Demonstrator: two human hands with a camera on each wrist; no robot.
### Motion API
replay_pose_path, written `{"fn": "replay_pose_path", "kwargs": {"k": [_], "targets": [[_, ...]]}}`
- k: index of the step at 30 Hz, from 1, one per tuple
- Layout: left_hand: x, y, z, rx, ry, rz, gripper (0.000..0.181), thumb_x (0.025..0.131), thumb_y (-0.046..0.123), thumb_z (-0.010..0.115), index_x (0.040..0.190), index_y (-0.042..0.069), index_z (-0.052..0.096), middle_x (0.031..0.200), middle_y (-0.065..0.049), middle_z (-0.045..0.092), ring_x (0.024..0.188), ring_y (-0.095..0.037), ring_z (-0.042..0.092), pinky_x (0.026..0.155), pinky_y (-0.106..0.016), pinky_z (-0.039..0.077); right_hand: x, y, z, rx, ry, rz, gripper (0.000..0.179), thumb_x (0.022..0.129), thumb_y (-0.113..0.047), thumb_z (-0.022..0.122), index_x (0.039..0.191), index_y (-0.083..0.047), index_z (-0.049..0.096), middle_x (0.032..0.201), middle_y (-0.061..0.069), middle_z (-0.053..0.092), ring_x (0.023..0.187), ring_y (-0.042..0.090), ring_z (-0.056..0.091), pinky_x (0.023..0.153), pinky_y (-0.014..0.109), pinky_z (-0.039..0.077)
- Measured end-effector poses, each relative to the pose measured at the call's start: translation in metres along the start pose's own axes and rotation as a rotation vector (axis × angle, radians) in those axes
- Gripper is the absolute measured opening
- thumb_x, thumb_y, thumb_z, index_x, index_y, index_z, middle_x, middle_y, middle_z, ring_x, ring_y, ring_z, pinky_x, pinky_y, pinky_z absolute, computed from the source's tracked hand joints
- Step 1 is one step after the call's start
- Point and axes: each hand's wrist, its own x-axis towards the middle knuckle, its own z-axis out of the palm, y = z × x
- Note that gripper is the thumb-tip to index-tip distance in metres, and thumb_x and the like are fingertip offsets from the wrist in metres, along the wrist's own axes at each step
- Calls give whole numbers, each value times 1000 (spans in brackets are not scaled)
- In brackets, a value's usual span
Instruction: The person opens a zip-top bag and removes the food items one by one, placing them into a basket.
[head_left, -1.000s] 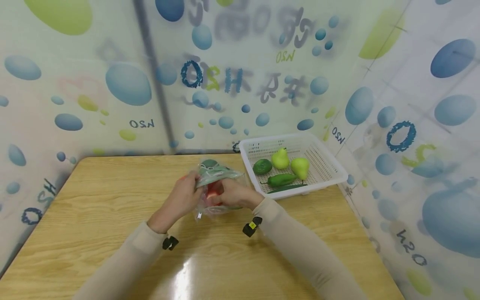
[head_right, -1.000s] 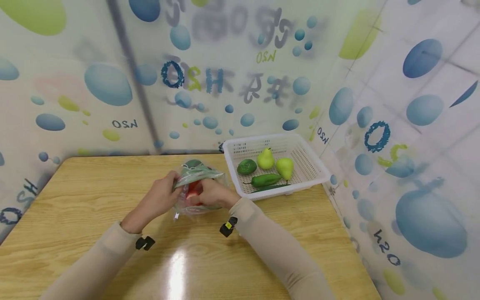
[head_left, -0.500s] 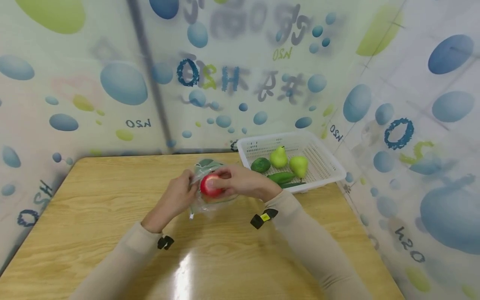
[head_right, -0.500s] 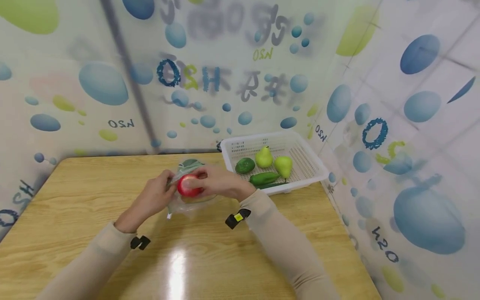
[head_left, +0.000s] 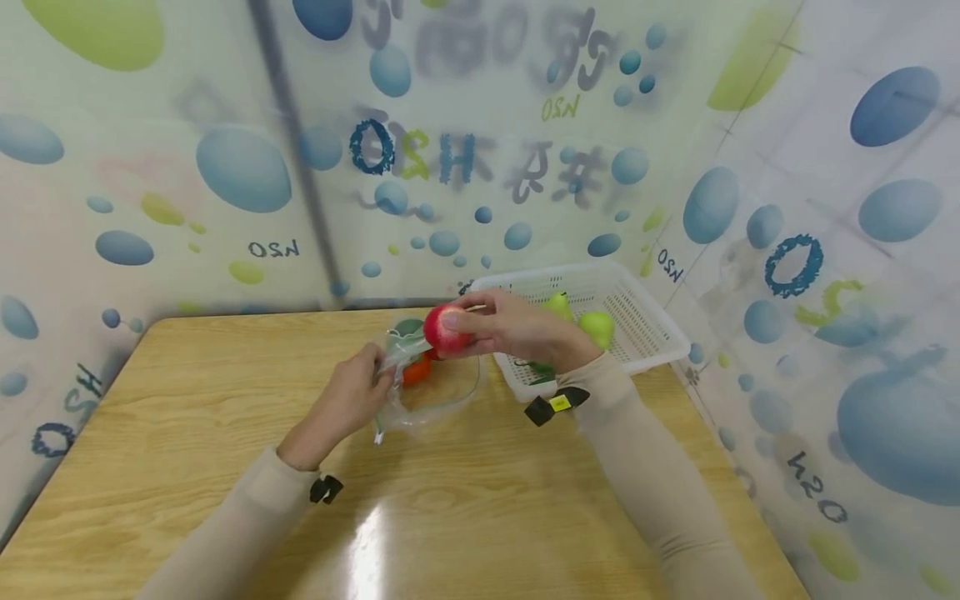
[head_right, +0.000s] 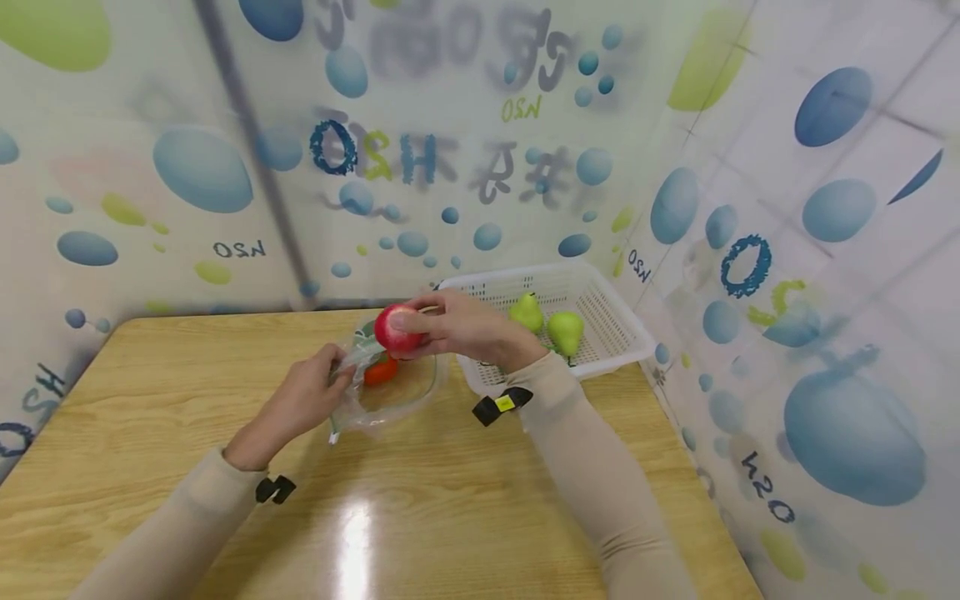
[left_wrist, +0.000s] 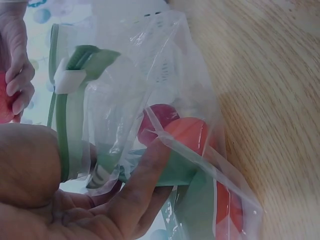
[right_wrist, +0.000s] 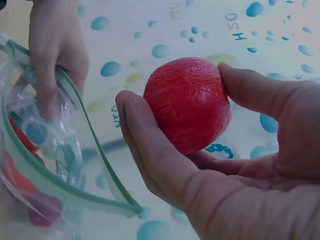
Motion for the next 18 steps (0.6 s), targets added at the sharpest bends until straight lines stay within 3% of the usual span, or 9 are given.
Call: {"fn": "replay_pose_path", "kwargs": {"k": [6,12,18], "targets": [[-1,-1,-1,3,-4,5,14,117,9,63,119,-5,63,104,-21,75,78,-21,66,61,-29,54,-4,-4,-21,28,48,-19,42,120,-15,66,157,4,61,158,23,65,129,32,79,119,50,62],[-3,-2,-2,-1,-6,6,13,116,8,64,118,-5,64,104,-22,76,78,-21,68,61,-30,57,-5,1,-51,-1,149,55,55,119,-19,69,167,3,52,163,23,63,138,36,78,125,53,57],[-5,-2,-2,1,-8,7,14,117,9,63,117,-4,64,103,-21,77,76,-20,68,61,-30,56,-11,11,-82,-29,251,110,58,118,-22,71,166,4,51,160,24,62,141,39,73,133,59,50]]}}
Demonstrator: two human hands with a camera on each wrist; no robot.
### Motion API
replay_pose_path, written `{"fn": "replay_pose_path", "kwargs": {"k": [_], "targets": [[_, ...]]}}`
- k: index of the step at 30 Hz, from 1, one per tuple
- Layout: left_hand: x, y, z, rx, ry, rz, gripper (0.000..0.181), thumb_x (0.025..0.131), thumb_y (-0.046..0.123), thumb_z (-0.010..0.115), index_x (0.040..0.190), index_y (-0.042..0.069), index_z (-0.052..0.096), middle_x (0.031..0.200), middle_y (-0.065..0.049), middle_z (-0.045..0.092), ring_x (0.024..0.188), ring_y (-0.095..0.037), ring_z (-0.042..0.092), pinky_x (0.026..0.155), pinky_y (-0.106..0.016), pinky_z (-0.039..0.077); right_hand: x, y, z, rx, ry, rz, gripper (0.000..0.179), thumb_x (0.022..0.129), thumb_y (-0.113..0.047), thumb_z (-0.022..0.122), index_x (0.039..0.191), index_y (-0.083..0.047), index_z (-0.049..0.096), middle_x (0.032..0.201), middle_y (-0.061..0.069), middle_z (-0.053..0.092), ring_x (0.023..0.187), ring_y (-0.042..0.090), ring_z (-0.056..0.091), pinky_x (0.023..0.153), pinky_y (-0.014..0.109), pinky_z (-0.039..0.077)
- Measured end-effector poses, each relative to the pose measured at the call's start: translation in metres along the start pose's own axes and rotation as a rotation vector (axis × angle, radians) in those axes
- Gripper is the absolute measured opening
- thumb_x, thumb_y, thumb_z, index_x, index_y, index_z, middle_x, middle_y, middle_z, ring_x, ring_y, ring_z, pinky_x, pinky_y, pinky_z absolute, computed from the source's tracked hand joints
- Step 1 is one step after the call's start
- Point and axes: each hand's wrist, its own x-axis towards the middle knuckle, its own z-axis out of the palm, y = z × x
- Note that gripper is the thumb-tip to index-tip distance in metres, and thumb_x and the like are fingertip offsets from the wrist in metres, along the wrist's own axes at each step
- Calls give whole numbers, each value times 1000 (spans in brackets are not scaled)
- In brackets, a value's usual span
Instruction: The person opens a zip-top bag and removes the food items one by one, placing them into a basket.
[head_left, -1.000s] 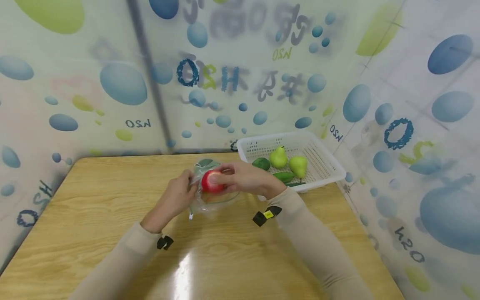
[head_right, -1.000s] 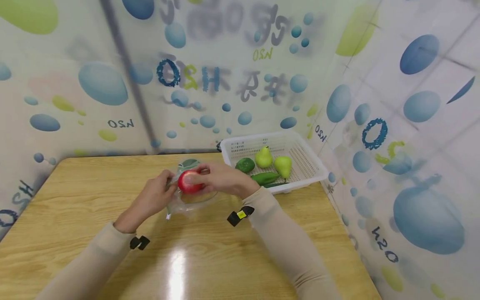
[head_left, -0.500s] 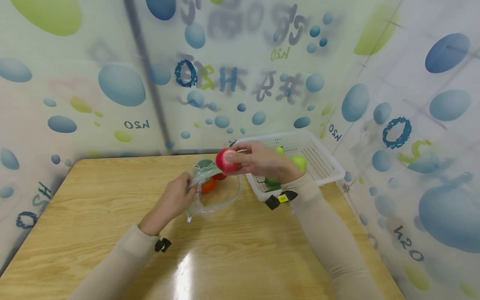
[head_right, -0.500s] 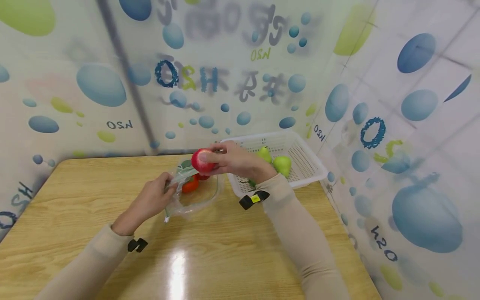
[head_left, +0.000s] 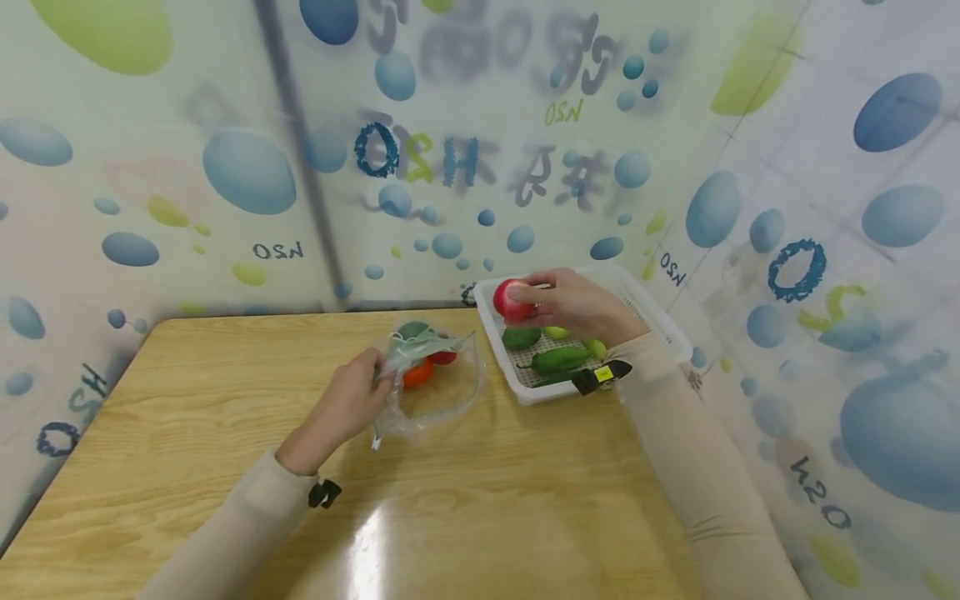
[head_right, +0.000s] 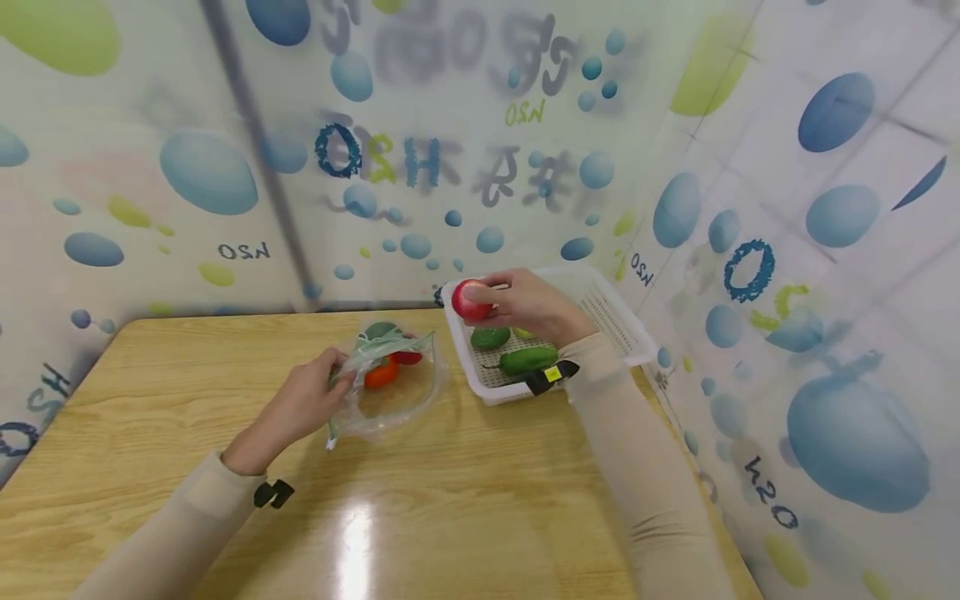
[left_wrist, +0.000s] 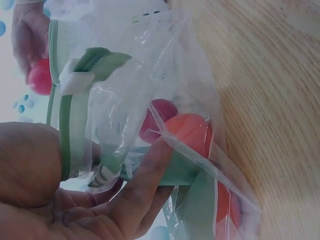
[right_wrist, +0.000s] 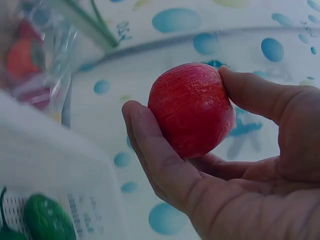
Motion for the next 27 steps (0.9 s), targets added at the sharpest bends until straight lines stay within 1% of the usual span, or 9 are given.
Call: {"fn": "replay_pose_path", "kwargs": {"k": [2,4,9,13,15,20,23,25,27], "targets": [[-1,-1,-1,4,3,4,14,117,9,63,117,-4,64,102,-20,77,76,-20,68,61,-30,56,2,4,-10,-8,20,7,59,119,-22,70,167,5,50,161,25,60,143,39,72,134,59,49],[-1,-2,-1,9,7,8,14,117,9,63,118,-4,64,102,-20,77,76,-20,67,62,-30,56,2,8,-20,-22,43,19,59,120,-22,69,167,7,49,161,26,59,144,39,71,132,56,52],[-3,-4,-3,5,5,4,16,117,9,63,124,-6,66,105,-20,79,77,-19,68,64,-31,57,1,17,-45,-78,96,34,60,120,-22,67,167,10,46,162,27,57,140,34,71,119,41,63],[-5,-5,-4,-1,5,4,21,117,8,63,130,-8,66,107,-21,81,77,-19,68,64,-30,56,-1,28,-65,-151,138,42,62,121,-24,66,168,11,46,165,27,54,138,30,70,124,45,59],[-5,-5,-4,1,11,6,22,117,9,63,131,-8,66,106,-21,81,76,-19,67,63,-29,55,-1,34,-74,-180,162,54,63,120,-24,67,168,10,45,168,28,53,140,31,69,127,49,56],[-6,-6,-5,0,17,4,24,117,9,63,133,-8,66,105,-20,82,74,-18,66,62,-29,53,-1,46,-94,-263,217,88,68,120,-26,65,172,11,39,174,31,47,150,39,61,128,49,56],[-6,-7,-6,-3,17,-3,22,117,9,63,133,-7,67,106,-20,81,75,-18,65,63,-30,53,-3,49,-102,-330,258,112,72,121,-26,63,174,12,34,174,34,45,151,42,59,123,43,61],[-7,-6,-6,-4,17,-7,22,118,10,63,132,-6,67,108,-20,81,77,-19,65,64,-30,54,-5,50,-107,-394,296,124,73,120,-27,64,174,13,35,171,36,47,147,43,62,115,36,65],[-7,-6,-6,-6,18,-12,21,118,10,64,132,-5,67,109,-20,81,78,-19,65,65,-31,54,-7,53,-112,-480,329,129,75,120,-29,65,172,15,36,167,38,51,140,43,66,110,36,67]]}}
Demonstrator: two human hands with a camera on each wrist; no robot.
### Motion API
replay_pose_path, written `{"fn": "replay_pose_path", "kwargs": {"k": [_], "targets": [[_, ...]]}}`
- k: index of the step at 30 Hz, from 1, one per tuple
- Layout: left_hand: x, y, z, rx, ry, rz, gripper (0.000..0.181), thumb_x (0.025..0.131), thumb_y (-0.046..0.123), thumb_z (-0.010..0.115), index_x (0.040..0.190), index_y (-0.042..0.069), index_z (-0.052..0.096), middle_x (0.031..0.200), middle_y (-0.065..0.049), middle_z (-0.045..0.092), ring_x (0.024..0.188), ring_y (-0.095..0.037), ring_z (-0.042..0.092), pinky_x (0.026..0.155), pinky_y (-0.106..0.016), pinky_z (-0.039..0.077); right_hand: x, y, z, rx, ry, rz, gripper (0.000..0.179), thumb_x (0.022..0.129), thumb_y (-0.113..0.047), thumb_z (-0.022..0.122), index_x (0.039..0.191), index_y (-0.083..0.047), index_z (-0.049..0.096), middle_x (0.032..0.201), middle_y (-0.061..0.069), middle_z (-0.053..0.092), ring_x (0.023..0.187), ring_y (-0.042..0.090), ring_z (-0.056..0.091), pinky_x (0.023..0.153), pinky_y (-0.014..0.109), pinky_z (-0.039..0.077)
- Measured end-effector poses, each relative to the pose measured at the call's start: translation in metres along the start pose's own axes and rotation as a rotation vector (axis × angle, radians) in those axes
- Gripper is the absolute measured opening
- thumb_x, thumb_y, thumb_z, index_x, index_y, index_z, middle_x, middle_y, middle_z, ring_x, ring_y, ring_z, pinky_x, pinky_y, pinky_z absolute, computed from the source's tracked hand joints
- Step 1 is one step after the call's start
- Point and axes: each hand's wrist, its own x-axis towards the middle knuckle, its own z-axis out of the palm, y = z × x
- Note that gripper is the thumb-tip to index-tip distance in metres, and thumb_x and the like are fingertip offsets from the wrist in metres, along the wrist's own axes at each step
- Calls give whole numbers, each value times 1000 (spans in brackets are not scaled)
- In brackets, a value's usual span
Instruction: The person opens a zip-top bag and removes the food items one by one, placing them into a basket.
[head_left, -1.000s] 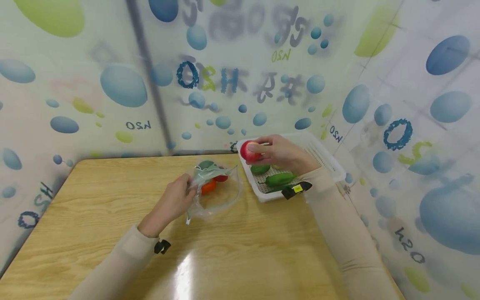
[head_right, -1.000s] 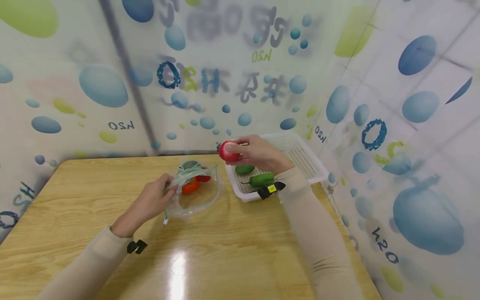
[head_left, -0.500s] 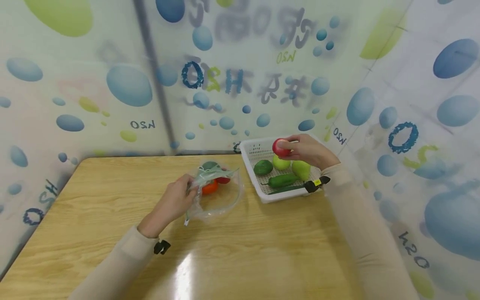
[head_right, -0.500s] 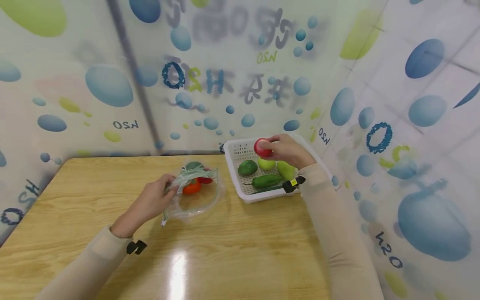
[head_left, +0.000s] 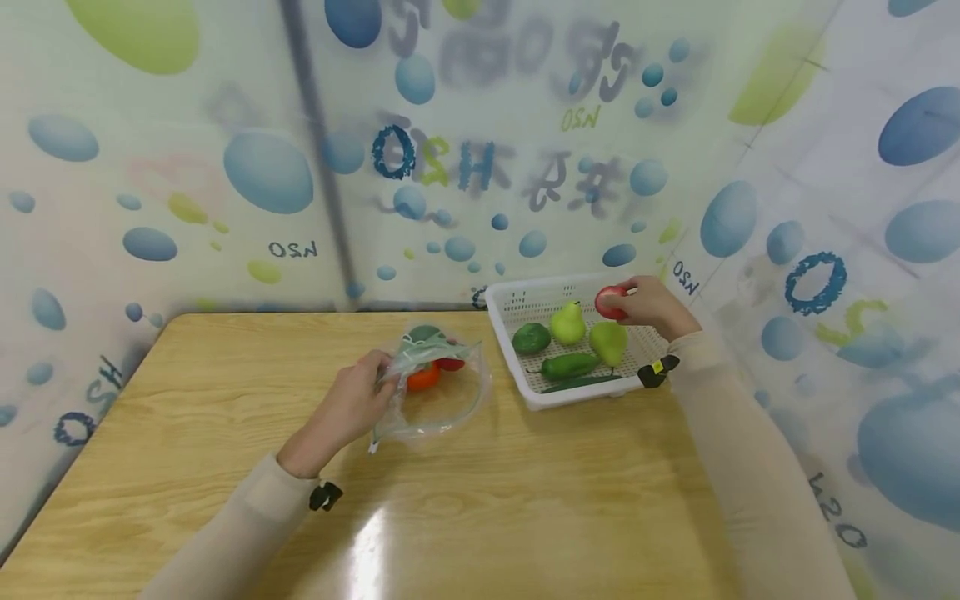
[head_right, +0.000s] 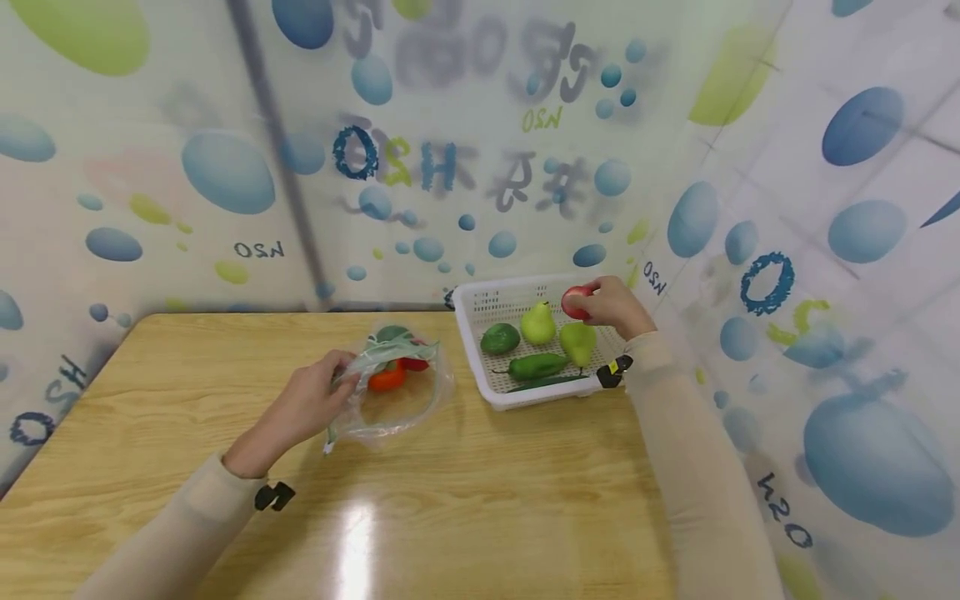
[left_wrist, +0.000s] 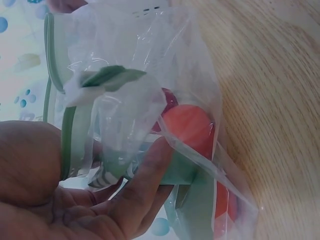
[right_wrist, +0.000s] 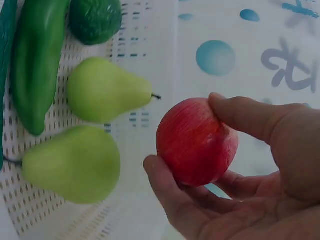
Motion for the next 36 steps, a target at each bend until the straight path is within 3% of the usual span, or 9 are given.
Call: {"fn": "replay_pose_path", "kwargs": {"k": [7,13,16,22,25,28,32,36], "targets": [[1,1,1,-7,-12,-12,22,116,9,65,134,-4,67,115,-21,81,81,-21,66,66,-32,54,-8,19,-7,-255,69,14,70,105,-29,72,156,16,52,144,35,66,118,43,68,102,53,62],[1,1,2,-5,-13,-6,21,115,9,66,132,-4,67,114,-22,81,80,-21,66,66,-32,54,-10,30,-3,-442,24,-19,59,92,-14,72,141,16,60,127,32,70,104,39,64,90,47,59],[1,1,3,-2,-16,-3,21,115,9,66,131,-4,66,114,-22,81,80,-21,66,65,-31,53,-11,32,-1,-479,1,-16,63,89,-8,71,147,16,61,130,33,70,103,38,62,87,44,57],[2,0,5,-6,-28,1,21,114,10,67,131,-1,66,115,-21,81,81,-21,67,66,-30,54,-15,31,2,-481,-29,23,61,96,-1,66,156,11,62,155,42,62,95,34,57,80,41,51],[2,-1,4,-6,-24,6,17,114,10,67,128,1,67,114,-19,81,80,-20,66,67,-30,55,-15,31,8,-485,-1,-28,58,97,-1,64,154,11,65,159,42,62,100,36,60,86,44,56],[1,-1,3,3,-13,14,15,113,10,68,125,1,68,111,-17,81,79,-19,65,66,-30,53,-17,26,18,-459,37,-77,54,102,-5,65,153,11,66,158,41,63,118,46,68,105,57,62],[2,0,2,17,-18,16,18,113,12,69,125,-1,69,108,-17,80,76,-18,62,63,-28,50,-21,14,32,-427,69,-128,50,107,-10,66,154,10,66,159,40,63,146,58,63,122,70,55],[4,-1,0,28,-33,6,23,113,15,72,128,-3,69,106,-16,77,74,-17,60,60,-28,48,-28,-1,48,-423,103,-191,46,111,-12,68,153,7,68,160,37,64,151,58,60,126,71,51]]}}
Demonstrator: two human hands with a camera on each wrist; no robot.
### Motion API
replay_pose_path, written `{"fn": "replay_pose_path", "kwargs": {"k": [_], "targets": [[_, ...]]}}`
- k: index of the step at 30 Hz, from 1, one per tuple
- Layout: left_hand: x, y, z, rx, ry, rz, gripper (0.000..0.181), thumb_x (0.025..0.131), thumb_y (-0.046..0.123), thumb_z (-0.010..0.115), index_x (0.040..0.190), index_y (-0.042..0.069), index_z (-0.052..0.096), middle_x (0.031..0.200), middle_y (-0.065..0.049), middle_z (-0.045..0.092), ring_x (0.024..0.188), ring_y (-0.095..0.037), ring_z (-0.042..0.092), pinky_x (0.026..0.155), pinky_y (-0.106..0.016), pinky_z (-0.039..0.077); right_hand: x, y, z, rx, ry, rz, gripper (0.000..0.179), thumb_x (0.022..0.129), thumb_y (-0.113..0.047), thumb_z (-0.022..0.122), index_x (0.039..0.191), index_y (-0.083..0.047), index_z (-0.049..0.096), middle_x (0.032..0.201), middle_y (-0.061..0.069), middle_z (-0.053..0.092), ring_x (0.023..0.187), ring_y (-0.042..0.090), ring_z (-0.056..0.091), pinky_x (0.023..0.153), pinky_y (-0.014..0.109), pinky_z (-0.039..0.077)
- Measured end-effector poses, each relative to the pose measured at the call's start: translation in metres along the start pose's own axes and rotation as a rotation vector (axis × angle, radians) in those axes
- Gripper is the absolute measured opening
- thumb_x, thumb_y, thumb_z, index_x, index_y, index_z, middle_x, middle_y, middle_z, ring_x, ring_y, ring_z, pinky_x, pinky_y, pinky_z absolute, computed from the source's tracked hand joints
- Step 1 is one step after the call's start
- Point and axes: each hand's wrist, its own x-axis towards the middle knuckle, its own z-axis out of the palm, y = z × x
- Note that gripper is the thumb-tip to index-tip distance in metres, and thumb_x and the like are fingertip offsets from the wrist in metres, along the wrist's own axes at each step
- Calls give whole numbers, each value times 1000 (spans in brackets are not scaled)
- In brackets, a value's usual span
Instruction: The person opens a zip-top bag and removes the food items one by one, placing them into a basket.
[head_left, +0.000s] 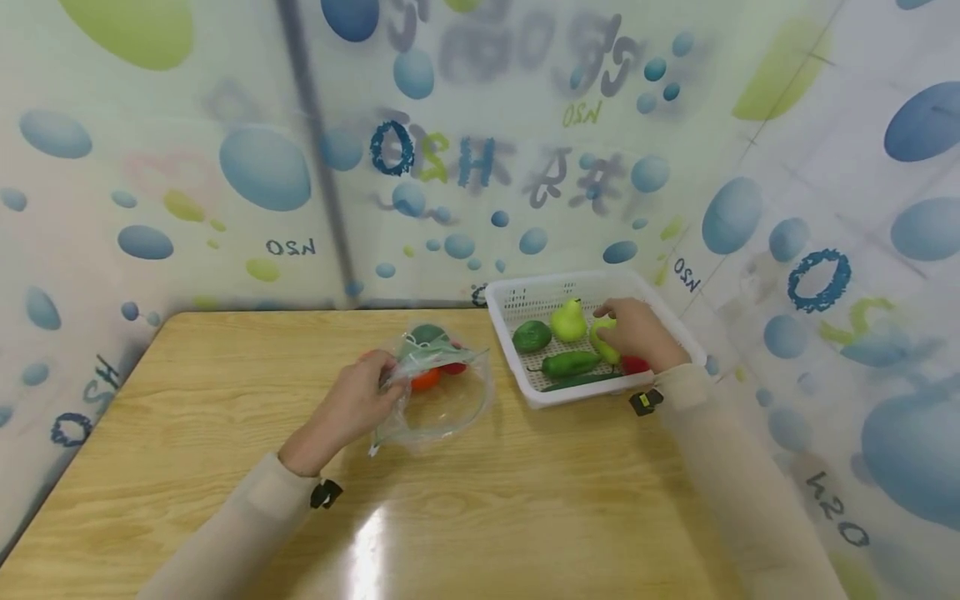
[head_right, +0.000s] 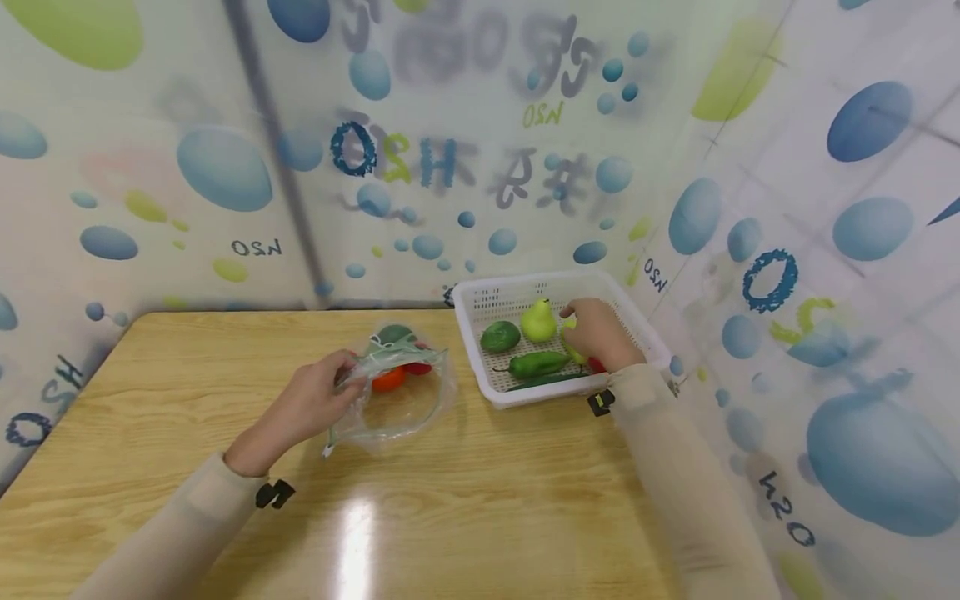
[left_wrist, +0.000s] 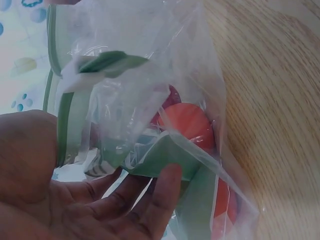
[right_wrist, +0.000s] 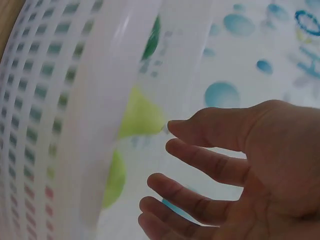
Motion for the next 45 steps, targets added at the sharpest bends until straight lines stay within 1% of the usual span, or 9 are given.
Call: {"fn": "replay_pose_path", "kwargs": {"k": [6,13,16,22,27,32,36,41,45], "targets": [[2,-1,0,3,-5,-16,34,111,18,75,136,-4,68,115,-18,77,84,-22,62,69,-31,50,-14,-31,11,13,49,-76,43,114,-14,69,153,4,70,160,32,68,122,51,74,104,64,63],[0,1,3,13,19,-19,43,110,19,78,145,-3,68,137,-25,71,102,-30,65,85,-42,58,-32,-69,22,33,101,-158,37,112,-13,74,146,1,76,154,27,72,143,45,67,120,64,57],[0,1,4,28,42,11,45,109,17,79,149,-2,68,145,-30,68,108,-33,66,92,-49,60,-41,-84,26,61,126,-208,34,111,-11,75,144,0,78,150,24,75,142,44,67,121,64,57],[4,4,8,55,62,106,51,106,12,80,154,-2,68,154,-36,66,131,-47,69,104,-63,62,-58,-116,35,56,213,-369,30,109,-10,80,138,-2,80,141,20,80,132,39,75,112,56,65],[10,6,8,79,35,132,57,107,15,80,159,0,65,164,-34,62,146,-55,65,116,-71,58,-70,-139,48,119,257,-507,25,107,-6,81,133,-3,82,134,18,81,119,34,76,102,51,69],[15,5,12,128,6,170,61,111,31,80,163,3,64,170,-33,59,153,-58,60,123,-77,48,-81,-160,63,195,199,-624,19,108,-5,80,127,-2,82,125,14,81,111,29,80,97,44,72],[17,2,14,136,-23,170,63,114,37,75,167,5,61,173,-30,57,156,-56,59,123,-75,51,-84,-172,80,195,112,-704,18,109,-1,75,126,-2,81,127,12,82,110,23,83,95,33,71],[21,-2,14,113,-38,166,61,116,34,73,167,3,60,166,-29,64,150,-52,66,120,-70,57,-83,-181,105,107,51,-781,21,108,2,71,127,-1,80,125,12,82,113,23,78,100,34,67],[23,-1,13,108,-49,186,60,116,32,74,165,-2,61,157,-28,72,140,-48,73,115,-65,61,-81,-183,118,30,22,-764,25,109,-1,69,132,0,80,131,12,82,123,25,78,108,39,66]]}}
